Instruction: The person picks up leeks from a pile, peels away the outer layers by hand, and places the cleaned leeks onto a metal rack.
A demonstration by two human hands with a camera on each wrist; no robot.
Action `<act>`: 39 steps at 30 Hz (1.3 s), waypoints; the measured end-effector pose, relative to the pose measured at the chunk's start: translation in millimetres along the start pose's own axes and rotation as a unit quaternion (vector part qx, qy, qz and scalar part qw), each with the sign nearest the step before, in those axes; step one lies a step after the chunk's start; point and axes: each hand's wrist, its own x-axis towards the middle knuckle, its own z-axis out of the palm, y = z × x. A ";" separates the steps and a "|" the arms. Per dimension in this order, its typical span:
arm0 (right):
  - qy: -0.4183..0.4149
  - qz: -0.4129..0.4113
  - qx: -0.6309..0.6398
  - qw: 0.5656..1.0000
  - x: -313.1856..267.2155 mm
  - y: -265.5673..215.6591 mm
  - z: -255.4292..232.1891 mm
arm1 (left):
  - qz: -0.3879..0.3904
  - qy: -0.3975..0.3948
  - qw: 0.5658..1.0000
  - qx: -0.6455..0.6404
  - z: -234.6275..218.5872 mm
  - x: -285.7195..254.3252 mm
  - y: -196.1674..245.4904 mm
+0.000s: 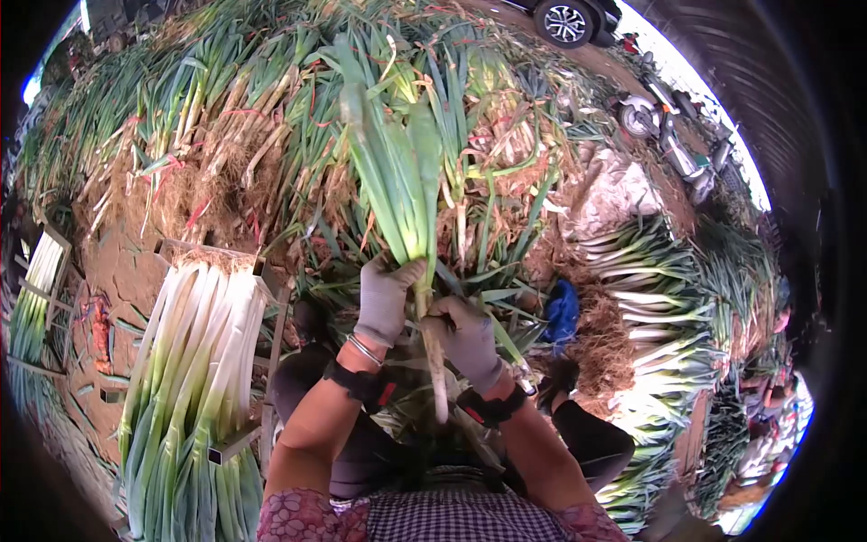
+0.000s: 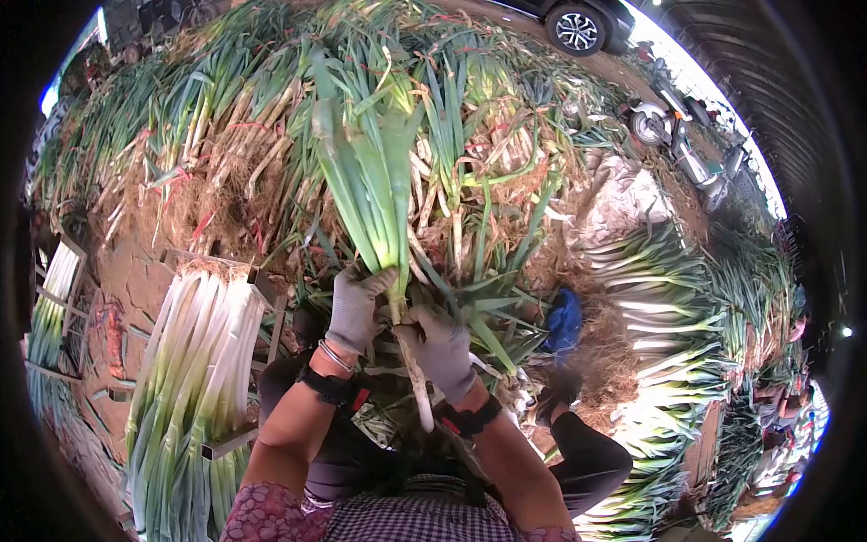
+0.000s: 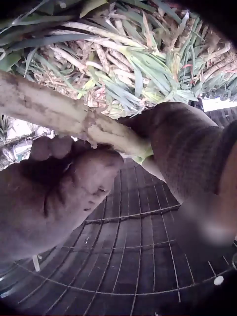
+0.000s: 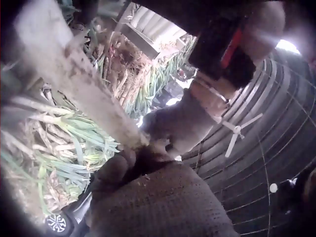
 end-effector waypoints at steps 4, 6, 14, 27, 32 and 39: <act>0.048 0.061 0.018 0.997 9.0 -14.4 2.0 | 0.065 -0.003 0.998 0.023 0.1 3.3 -3.3; 0.080 0.093 0.014 0.992 12.4 -12.2 4.6 | 0.026 -0.009 0.999 -0.026 4.4 -1.2 -1.9; -0.012 0.102 0.023 0.994 -2.5 -9.1 -20.1 | 0.007 -0.009 0.992 -0.127 -7.4 7.4 21.1; -0.040 0.000 -0.003 0.999 2.3 -19.9 -19.6 | 0.030 0.000 0.996 -0.081 -2.1 0.1 29.6; 0.032 0.103 -0.054 0.993 33.2 -19.8 7.1 | 0.097 0.008 0.995 -0.017 13.3 -9.8 18.0; 0.012 0.146 0.144 0.979 22.8 -6.7 9.0 | 0.146 -0.002 0.989 -0.023 12.4 -15.1 19.3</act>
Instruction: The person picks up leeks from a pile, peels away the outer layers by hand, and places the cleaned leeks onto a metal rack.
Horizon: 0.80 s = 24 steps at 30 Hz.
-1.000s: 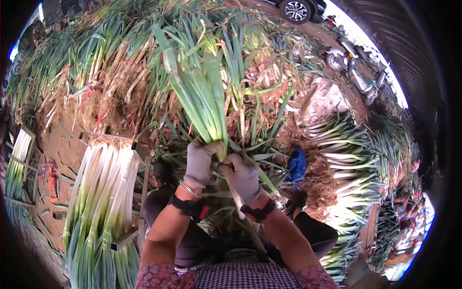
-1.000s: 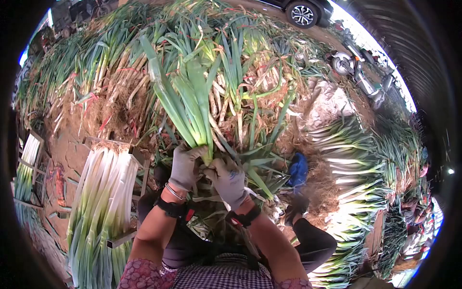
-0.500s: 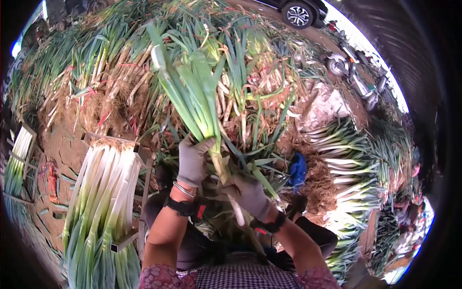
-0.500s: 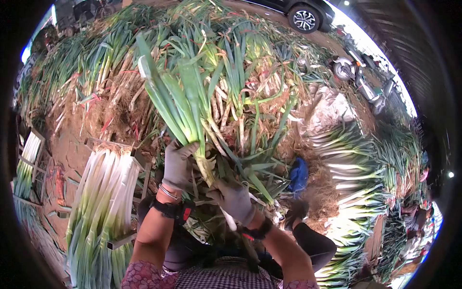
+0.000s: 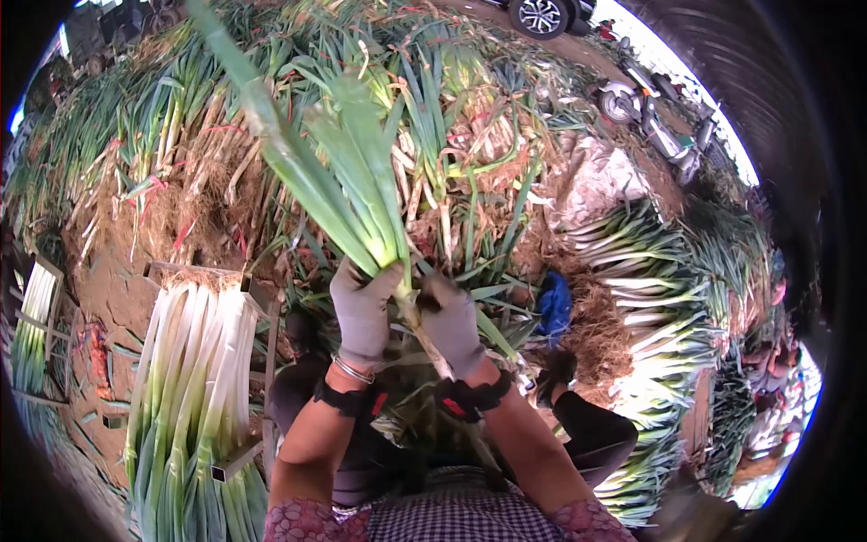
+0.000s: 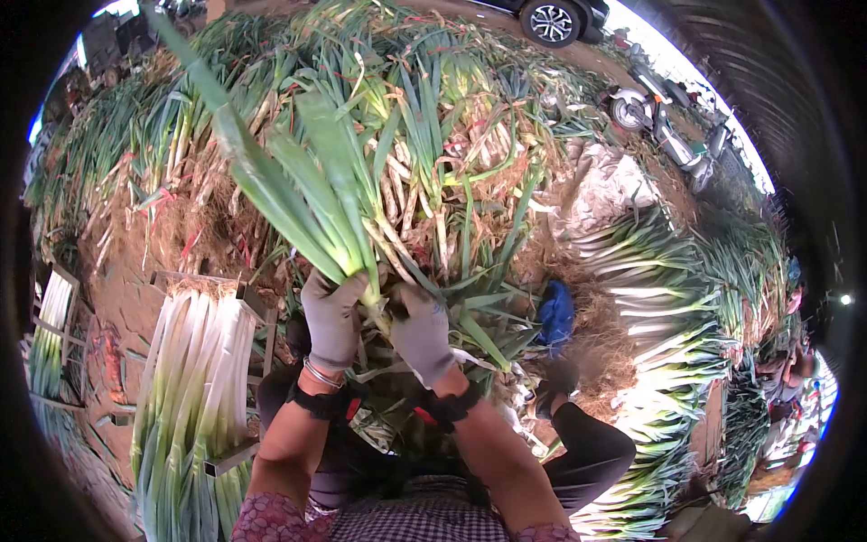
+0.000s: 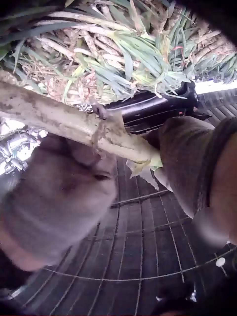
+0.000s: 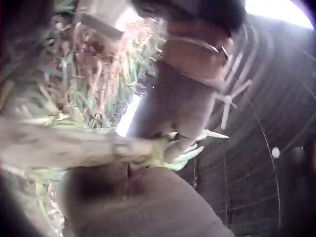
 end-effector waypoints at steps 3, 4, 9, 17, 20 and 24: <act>-0.041 -0.033 0.009 0.999 -10.5 11.0 -8.9 | 0.030 0.010 1.000 -0.003 -8.1 8.2 2.5; -0.021 -0.025 0.009 0.999 -14.4 -5.2 -10.5 | 0.040 0.016 0.999 0.015 -7.9 7.4 3.7; 0.047 -0.131 -0.196 0.971 3.0 -17.0 5.0 | -0.012 0.010 0.999 0.047 -5.8 5.0 -3.1; 0.093 0.088 -0.098 0.987 -12.5 20.1 -70.8 | 0.037 0.074 0.996 -0.020 -32.7 26.0 12.5; 0.027 -0.083 -0.092 0.992 0.1 -22.0 -32.7 | -0.013 0.073 0.995 -0.072 -22.6 22.0 -3.8; -0.039 -0.264 -0.156 0.951 22.7 -25.7 -6.7 | -0.044 0.042 0.992 -0.115 -13.6 18.0 -4.6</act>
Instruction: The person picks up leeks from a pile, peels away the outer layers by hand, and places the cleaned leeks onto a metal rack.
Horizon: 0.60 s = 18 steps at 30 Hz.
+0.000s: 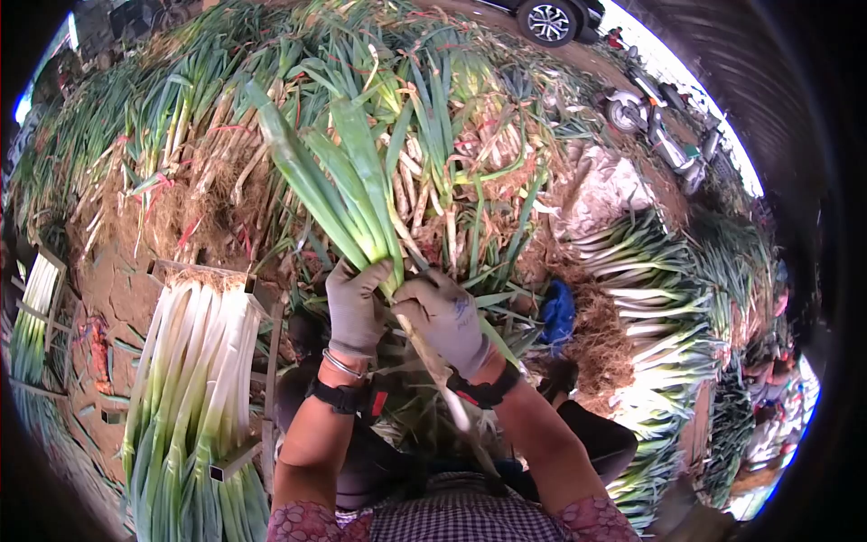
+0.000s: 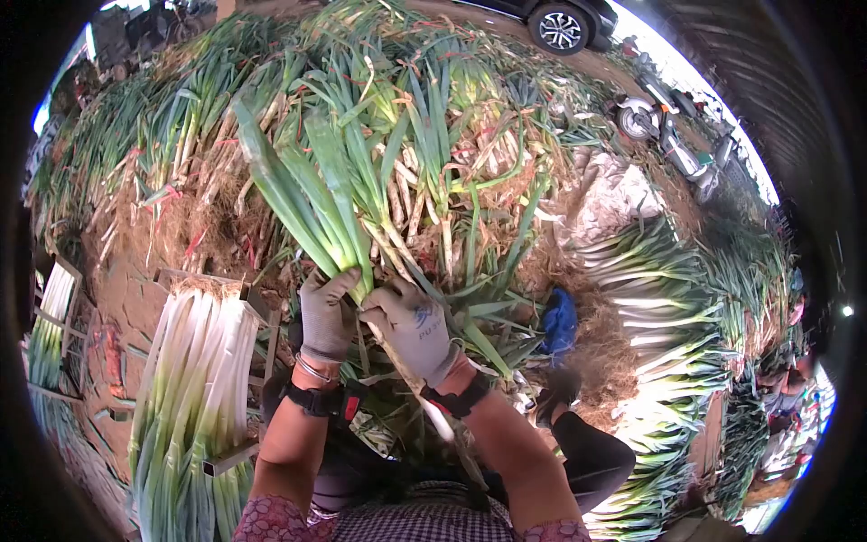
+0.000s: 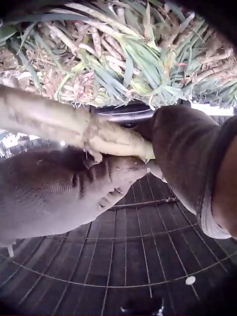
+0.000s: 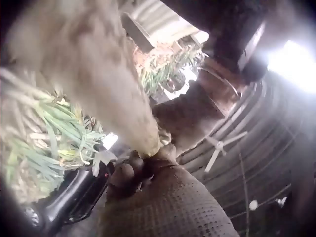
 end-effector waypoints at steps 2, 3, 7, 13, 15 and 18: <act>-0.035 0.025 0.005 0.999 -2.8 -3.8 -1.0 | 0.001 -0.021 0.996 0.092 -6.8 -0.3 -1.5; -0.035 0.023 0.007 0.999 -6.5 -9.0 -5.7 | 0.003 -0.020 0.995 0.094 -5.8 0.5 2.5; -0.093 0.086 0.039 0.991 -43.3 -20.7 -27.6 | -0.046 -0.013 0.997 0.055 -2.1 -2.9 14.1; -0.060 0.042 0.159 0.985 -54.0 -21.7 -54.5 | -0.043 -0.006 0.998 0.036 4.9 -1.6 18.0; -0.063 0.052 0.212 0.974 -52.6 -22.1 -56.3 | -0.053 -0.023 0.998 0.036 3.3 0.1 13.1; -0.210 0.175 0.287 0.918 -64.6 -19.2 -63.9 | -0.027 0.019 0.997 0.063 -1.5 7.2 19.0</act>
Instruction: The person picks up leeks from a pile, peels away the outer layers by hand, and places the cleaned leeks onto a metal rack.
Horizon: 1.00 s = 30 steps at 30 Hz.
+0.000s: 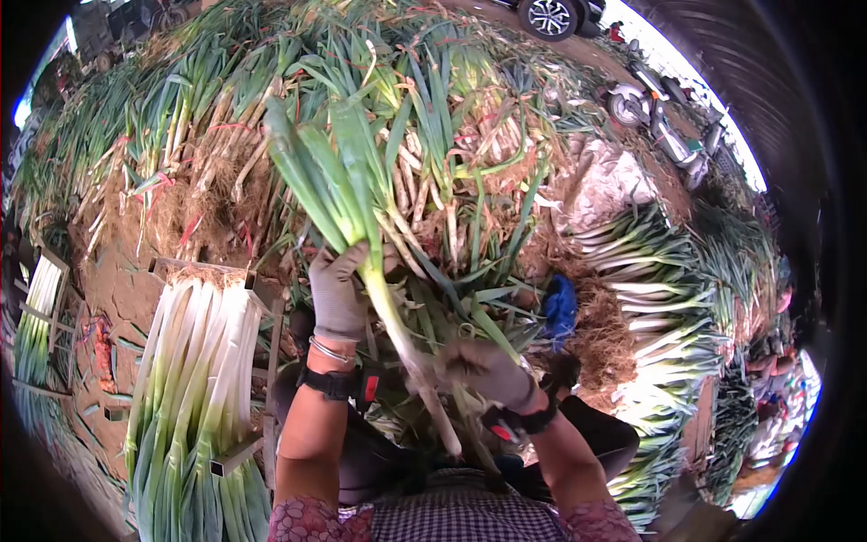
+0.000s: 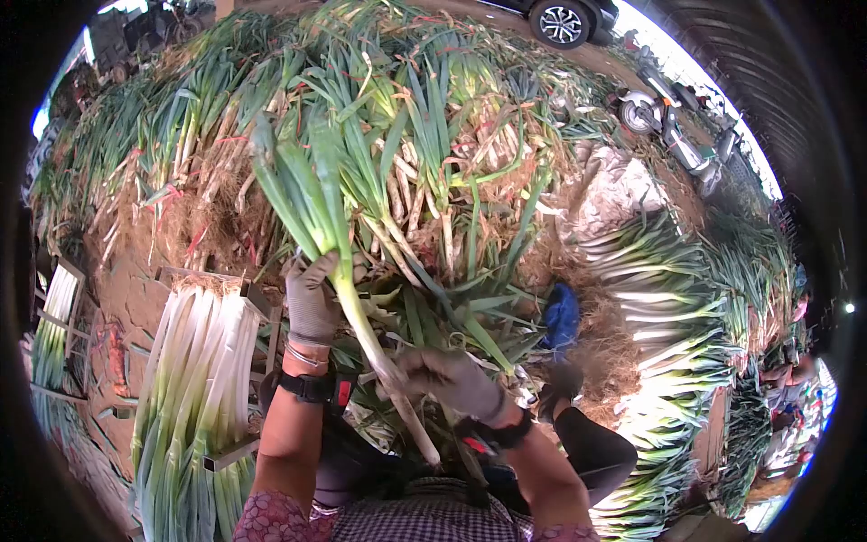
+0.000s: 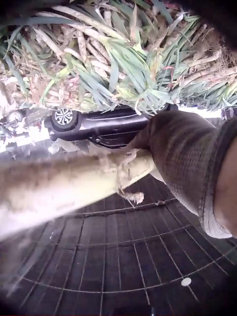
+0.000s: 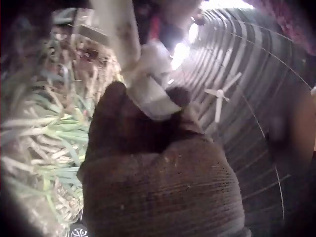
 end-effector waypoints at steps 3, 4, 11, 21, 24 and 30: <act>-0.218 -0.021 -0.253 0.942 -58.6 66.6 -16.2 | 0.040 -0.007 0.999 -0.001 -15.5 8.8 9.4; -0.220 -0.020 -0.253 0.942 -62.3 68.0 -19.7 | 0.040 -0.004 0.999 -0.002 -15.0 7.7 9.2; 0.217 -0.039 -0.241 0.945 43.6 10.4 10.9 | -0.030 -0.117 0.992 -0.033 7.7 -8.6 -13.5; 0.183 0.124 0.459 0.861 55.4 14.4 41.8 | -0.088 -0.273 0.952 -0.103 -2.9 -3.2 -13.4; 0.303 0.047 -0.087 0.948 58.3 21.1 44.4 | -0.054 -0.250 0.962 -0.097 15.5 -15.5 -5.2; 0.296 -0.033 -0.288 0.910 54.6 38.2 39.1 | -0.068 -0.142 0.987 -0.026 10.1 -18.0 -21.5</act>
